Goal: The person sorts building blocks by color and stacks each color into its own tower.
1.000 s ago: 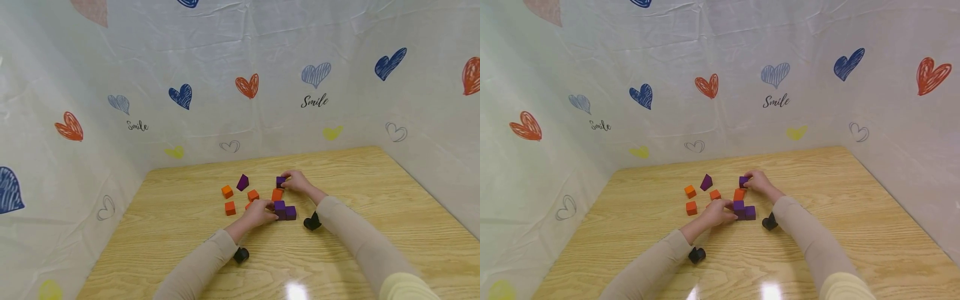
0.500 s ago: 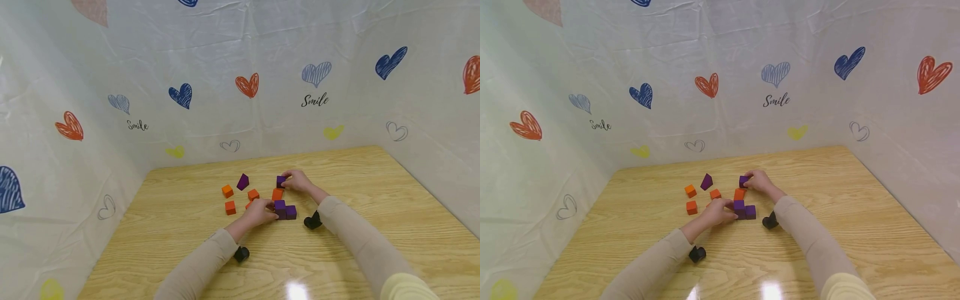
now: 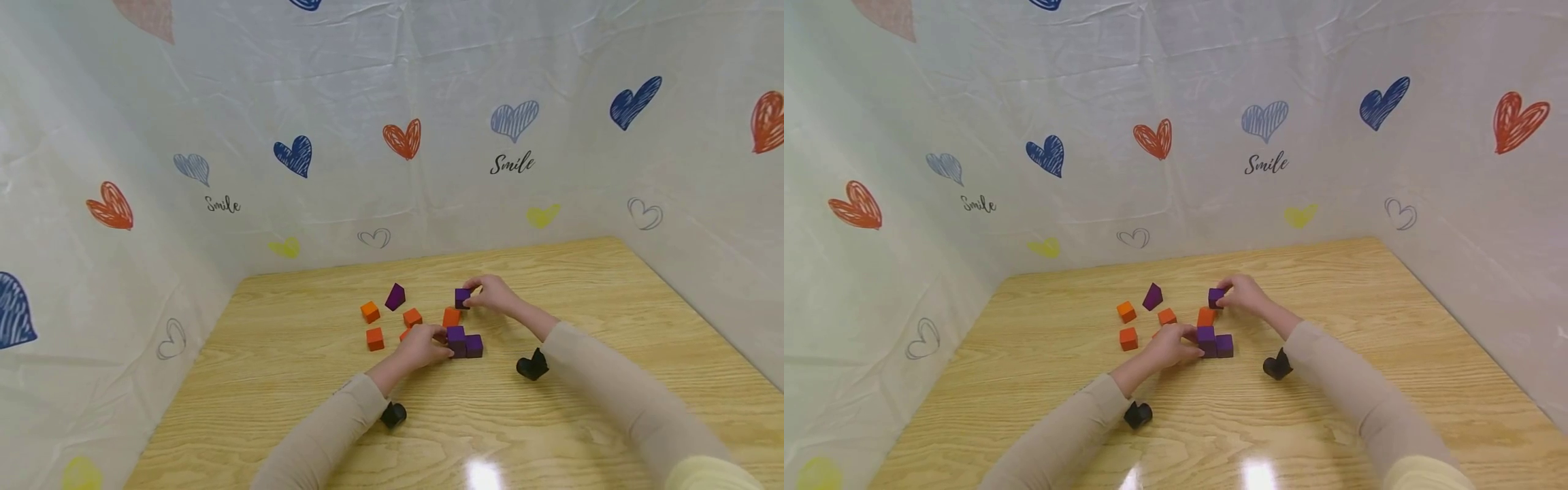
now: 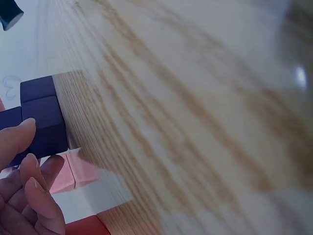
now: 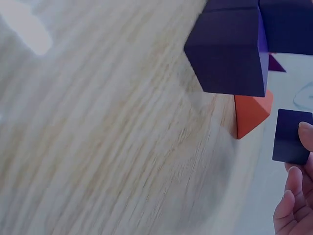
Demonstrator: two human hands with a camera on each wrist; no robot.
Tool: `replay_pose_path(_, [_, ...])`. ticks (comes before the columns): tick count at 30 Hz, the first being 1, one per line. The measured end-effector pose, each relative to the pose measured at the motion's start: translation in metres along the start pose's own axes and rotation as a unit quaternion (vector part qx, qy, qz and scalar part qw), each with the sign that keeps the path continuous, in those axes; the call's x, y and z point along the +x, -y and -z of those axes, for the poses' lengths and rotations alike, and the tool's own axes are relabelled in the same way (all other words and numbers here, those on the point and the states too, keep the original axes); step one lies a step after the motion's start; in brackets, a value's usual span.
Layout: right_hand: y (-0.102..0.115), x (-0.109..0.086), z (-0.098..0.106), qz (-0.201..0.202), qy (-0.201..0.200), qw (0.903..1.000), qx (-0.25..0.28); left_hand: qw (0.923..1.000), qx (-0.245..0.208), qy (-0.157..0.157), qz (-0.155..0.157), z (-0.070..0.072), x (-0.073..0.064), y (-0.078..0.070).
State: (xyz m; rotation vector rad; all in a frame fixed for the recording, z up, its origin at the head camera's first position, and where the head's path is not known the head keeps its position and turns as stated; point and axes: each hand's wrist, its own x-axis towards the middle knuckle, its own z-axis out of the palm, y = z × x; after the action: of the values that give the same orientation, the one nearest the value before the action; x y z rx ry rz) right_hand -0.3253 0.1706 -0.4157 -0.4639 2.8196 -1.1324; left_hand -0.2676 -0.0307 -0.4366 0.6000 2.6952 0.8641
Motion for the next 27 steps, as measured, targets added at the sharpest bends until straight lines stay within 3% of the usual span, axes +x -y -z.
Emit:
replay_pose_path(6, [0.004,-0.019,0.007,0.041,0.008,0.999,-0.015,1.0,-0.005,-0.002,0.004,0.0,0.0,0.0])
replay_pose_path(12, [0.01,-0.038,0.015,0.057,0.012,0.9982,-0.012,0.9999,-0.01,-0.005,0.008,-0.001,0.0,0.001])
replay_pose_path(27, [0.006,-0.062,0.008,0.052,0.023,0.9984,0.0,0.9997,-0.02,-0.004,0.011,-0.002,0.0,0.002])
